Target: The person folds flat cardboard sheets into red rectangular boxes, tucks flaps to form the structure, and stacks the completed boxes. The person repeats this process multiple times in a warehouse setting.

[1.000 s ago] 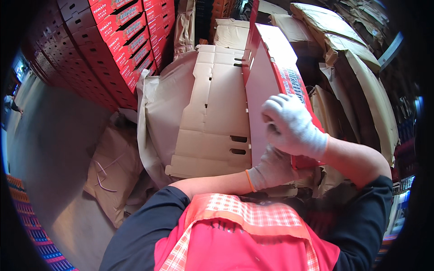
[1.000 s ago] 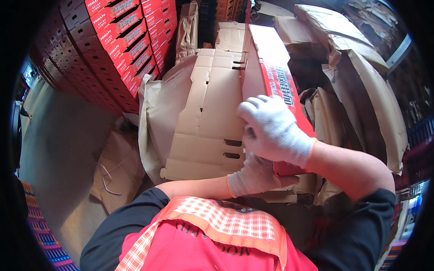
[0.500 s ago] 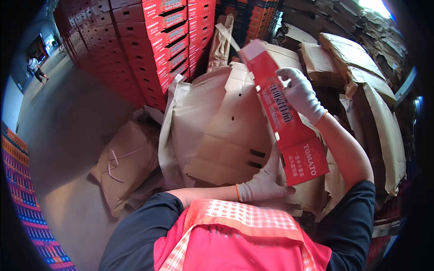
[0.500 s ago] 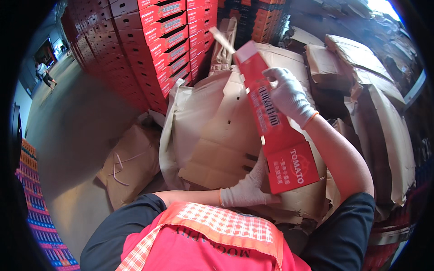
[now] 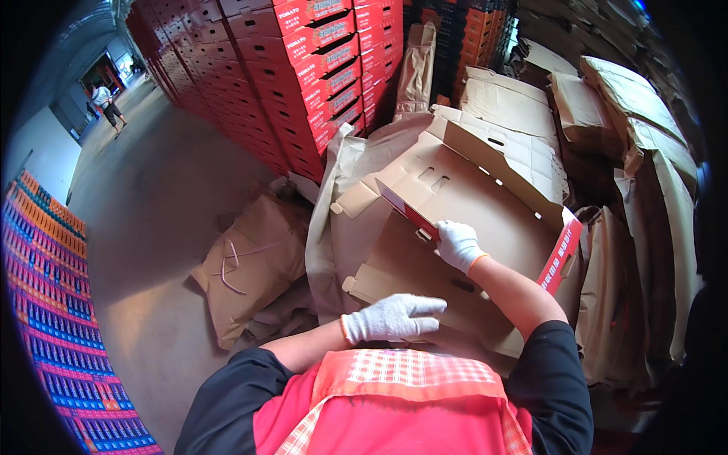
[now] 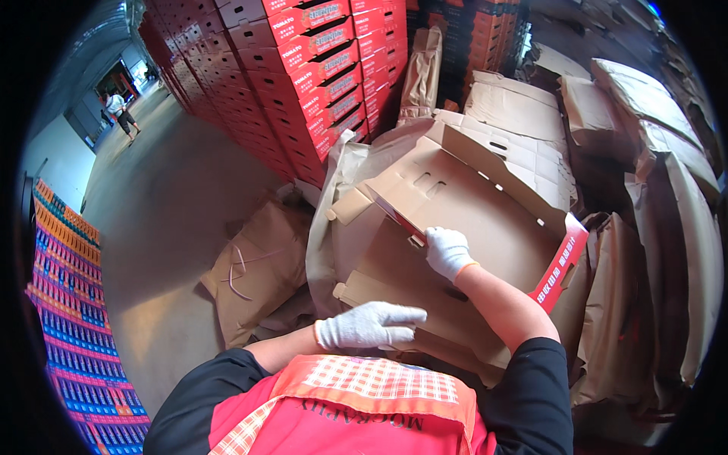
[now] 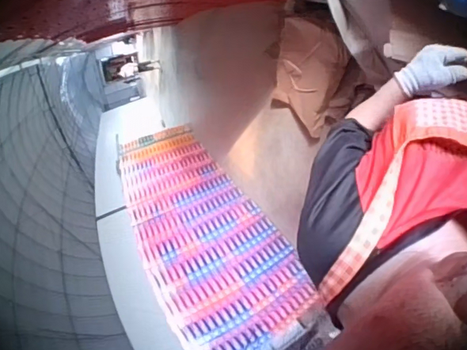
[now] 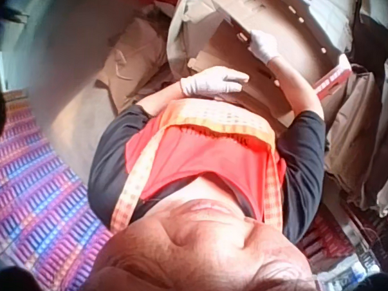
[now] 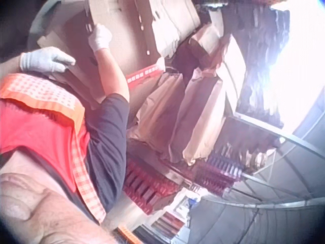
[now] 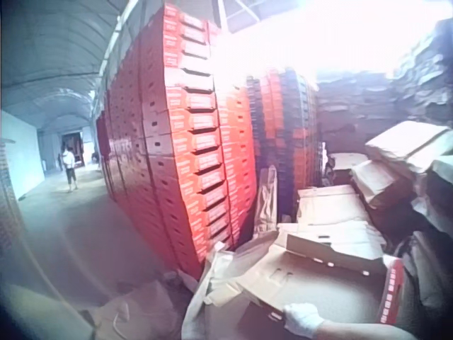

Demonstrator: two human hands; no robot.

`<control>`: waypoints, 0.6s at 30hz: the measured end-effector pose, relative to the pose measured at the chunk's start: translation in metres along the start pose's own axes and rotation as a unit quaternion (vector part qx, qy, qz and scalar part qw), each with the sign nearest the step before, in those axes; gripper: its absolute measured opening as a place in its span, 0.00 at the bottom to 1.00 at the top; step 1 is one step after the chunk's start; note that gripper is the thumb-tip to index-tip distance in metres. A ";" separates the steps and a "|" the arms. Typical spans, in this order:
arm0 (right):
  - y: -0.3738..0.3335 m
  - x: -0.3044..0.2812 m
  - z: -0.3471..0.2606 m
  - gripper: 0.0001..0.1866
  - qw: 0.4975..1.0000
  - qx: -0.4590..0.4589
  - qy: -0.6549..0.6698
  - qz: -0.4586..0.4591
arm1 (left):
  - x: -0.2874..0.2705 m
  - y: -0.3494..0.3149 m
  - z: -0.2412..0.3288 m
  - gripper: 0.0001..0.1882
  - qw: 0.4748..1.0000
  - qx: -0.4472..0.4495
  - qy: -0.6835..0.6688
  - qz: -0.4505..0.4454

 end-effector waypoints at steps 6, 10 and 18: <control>-0.017 -0.047 0.058 0.06 0.980 -0.124 -0.130 0.086 | -0.091 -0.060 0.034 0.19 0.875 0.298 0.054 0.377; -0.062 -0.054 0.142 0.05 0.980 -0.034 -0.176 0.089 | -0.168 -0.066 0.031 0.24 0.690 0.354 0.182 0.604; -0.183 -0.025 0.149 0.30 0.986 -0.019 -0.168 0.008 | -0.221 0.052 -0.051 0.40 0.445 0.094 0.880 0.138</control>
Point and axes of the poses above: each hand's wrist, its own y-axis towards the middle knuckle, its own x-axis out of the palm, z = x × y, the point moved 1 cm from there along y, towards the middle knuckle, and after that the axes turned 4 degrees about -z, right-handed, at the moved point
